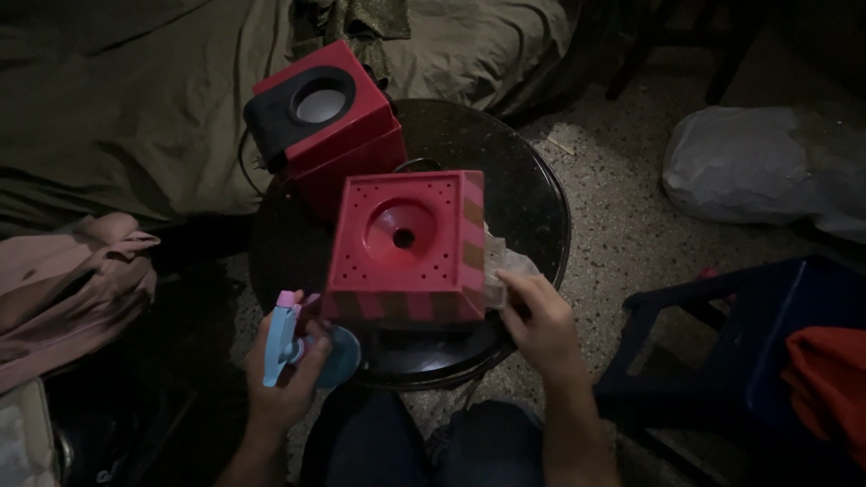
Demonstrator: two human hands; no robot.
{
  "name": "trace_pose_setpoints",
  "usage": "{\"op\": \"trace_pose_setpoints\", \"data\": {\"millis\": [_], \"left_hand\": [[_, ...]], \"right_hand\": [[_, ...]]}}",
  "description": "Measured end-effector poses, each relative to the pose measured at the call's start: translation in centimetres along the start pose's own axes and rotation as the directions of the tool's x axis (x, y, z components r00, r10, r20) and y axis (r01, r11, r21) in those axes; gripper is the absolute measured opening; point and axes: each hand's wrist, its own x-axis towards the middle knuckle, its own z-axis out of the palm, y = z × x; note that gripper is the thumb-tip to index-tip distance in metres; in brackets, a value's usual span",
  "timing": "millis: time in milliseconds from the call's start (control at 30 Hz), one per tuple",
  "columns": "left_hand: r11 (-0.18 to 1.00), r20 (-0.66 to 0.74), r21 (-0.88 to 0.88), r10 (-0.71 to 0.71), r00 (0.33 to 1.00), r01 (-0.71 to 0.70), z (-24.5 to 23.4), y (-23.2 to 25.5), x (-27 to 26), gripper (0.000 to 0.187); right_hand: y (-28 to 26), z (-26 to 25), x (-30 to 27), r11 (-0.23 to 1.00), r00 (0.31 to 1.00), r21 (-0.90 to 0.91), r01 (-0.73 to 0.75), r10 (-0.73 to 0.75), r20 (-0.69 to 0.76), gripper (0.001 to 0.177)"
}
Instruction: Cleaning red and clear plastic containers using a spray bottle and a cloth.
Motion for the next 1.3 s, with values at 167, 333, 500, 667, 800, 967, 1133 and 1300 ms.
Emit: {"op": "trace_pose_setpoints", "data": {"millis": [167, 333, 500, 667, 800, 967, 1133, 1300], "left_hand": [[1.0, 0.001, 0.007, -0.029, 1.0, 0.029, 0.0, 0.3, 0.1, 0.061], [1.0, 0.029, 0.002, -0.001, 1.0, 0.001, -0.4, 0.5, 0.7, 0.071], [0.994, 0.096, -0.047, -0.093, 0.991, 0.098, -1.1, 0.8, 1.1, 0.081], [0.994, 0.1, -0.019, -0.107, 0.989, 0.109, -0.9, 0.4, 1.0, 0.076], [0.984, 0.092, -0.024, -0.173, 0.981, 0.175, -1.0, -0.4, 0.6, 0.076], [0.996, 0.119, 0.014, 0.08, 0.99, -0.083, -1.6, -0.3, 0.7, 0.065], [0.996, 0.098, -0.043, 0.076, 0.992, -0.072, -0.9, 3.3, 2.4, 0.066], [0.991, 0.291, -0.132, 0.044, 0.956, -0.005, 0.9, 4.5, 4.4, 0.063]], "right_hand": [[6.1, 1.8, 0.0, 0.674, 0.82, -0.605, 0.423, -0.569, -0.061, 0.037], [3.1, 2.0, 3.4, 0.589, 0.729, -0.608, 0.533, -0.684, -0.024, 0.04], [1.3, 2.0, 4.9, 0.61, 0.748, -0.579, 0.541, -0.664, 0.0, 0.035], [1.2, 2.7, 4.8, 0.601, 0.687, -0.602, 0.526, -0.717, -0.115, 0.025], [3.6, 3.2, 4.3, 0.626, 0.675, -0.622, 0.471, -0.71, -0.203, 0.024], [3.0, 2.7, 4.5, 0.891, 0.665, -0.27, 0.366, -0.453, -0.593, 0.036], [1.1, 2.7, 5.2, 0.949, 0.658, 0.301, 0.096, 0.166, -0.734, 0.043], [0.6, 3.5, 6.1, 0.705, 0.522, 0.708, -0.051, 0.623, -0.583, 0.049]]}}
